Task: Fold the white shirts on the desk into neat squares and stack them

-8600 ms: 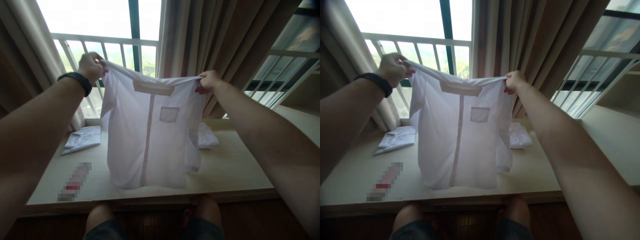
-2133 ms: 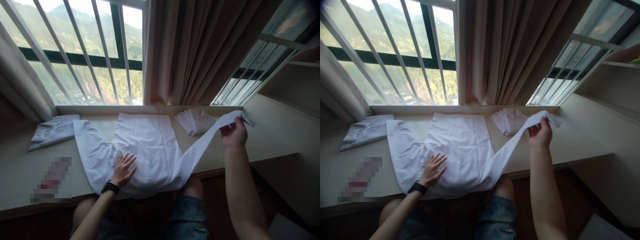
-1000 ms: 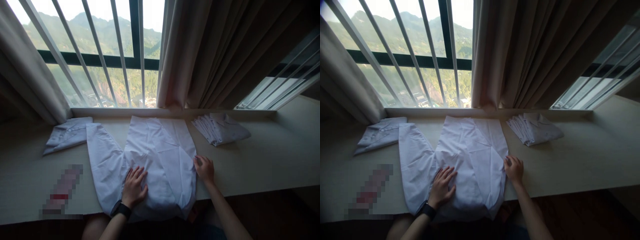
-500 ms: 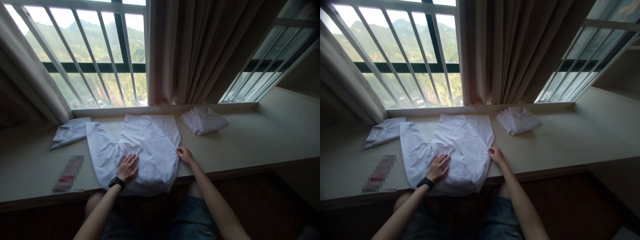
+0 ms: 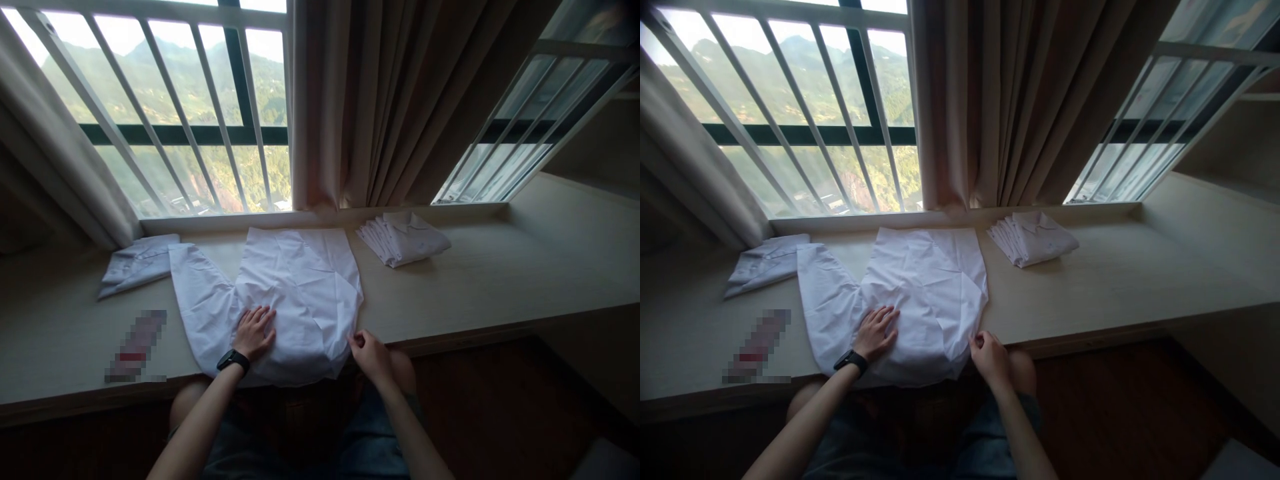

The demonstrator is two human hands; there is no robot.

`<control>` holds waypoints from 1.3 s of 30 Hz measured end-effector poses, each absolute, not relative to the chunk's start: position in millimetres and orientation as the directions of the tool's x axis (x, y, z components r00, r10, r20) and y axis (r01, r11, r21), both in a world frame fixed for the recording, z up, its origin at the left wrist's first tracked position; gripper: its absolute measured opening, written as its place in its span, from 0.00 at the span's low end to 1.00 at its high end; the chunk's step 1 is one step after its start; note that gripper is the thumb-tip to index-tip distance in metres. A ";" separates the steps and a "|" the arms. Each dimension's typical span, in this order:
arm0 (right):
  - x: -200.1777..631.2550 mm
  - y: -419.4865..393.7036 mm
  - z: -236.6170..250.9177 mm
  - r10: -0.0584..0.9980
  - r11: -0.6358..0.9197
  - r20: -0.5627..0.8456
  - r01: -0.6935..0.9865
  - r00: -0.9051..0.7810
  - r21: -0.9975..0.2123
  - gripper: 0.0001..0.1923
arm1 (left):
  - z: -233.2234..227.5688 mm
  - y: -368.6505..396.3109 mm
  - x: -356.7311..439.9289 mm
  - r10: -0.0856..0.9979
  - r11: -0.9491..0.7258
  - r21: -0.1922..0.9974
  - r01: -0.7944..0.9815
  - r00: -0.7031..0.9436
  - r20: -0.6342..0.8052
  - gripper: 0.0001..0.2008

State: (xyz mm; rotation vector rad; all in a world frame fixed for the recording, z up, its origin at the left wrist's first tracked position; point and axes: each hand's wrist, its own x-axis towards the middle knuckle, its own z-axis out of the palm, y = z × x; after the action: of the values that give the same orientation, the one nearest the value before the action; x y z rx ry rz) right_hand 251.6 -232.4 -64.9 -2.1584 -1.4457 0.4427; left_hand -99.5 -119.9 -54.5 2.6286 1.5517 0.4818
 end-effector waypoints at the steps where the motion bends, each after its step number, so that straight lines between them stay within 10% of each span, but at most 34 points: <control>1: 242.8 -241.7 -66.8 0.926 -0.300 0.020 0.769 0.376 -0.565 0.13 | -54.8 -119.7 -99.5 0.862 -0.495 0.206 0.844 0.447 0.240 0.25; 11: 264.4 -247.2 -64.5 0.966 -0.249 -0.099 0.771 0.237 -0.586 0.10 | -54.7 -119.7 -99.3 0.860 -0.497 0.233 0.836 0.441 0.255 0.25; 17: 263.3 -249.9 -46.8 0.821 -0.569 -0.185 0.743 0.541 -0.353 0.15 | -54.1 -120.8 -98.7 0.859 -0.497 0.201 0.844 0.446 0.250 0.25; 23: 214.1 -253.4 -41.6 0.853 -0.516 -0.129 0.776 0.506 -0.363 0.20 | -55.8 -120.3 -98.9 0.860 -0.495 0.198 0.846 0.444 0.254 0.25; 39: 255.2 -261.7 -75.2 0.847 -0.344 -0.010 0.533 0.532 -0.773 0.20 | -53.7 -122.9 -98.6 0.868 -0.485 0.259 0.835 0.424 0.257 0.24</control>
State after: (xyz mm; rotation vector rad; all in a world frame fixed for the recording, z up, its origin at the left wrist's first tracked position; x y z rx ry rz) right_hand 255.2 -261.7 -75.2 -2.0312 -1.1160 0.5402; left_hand -98.6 -122.9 -53.7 2.5727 1.5434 0.5497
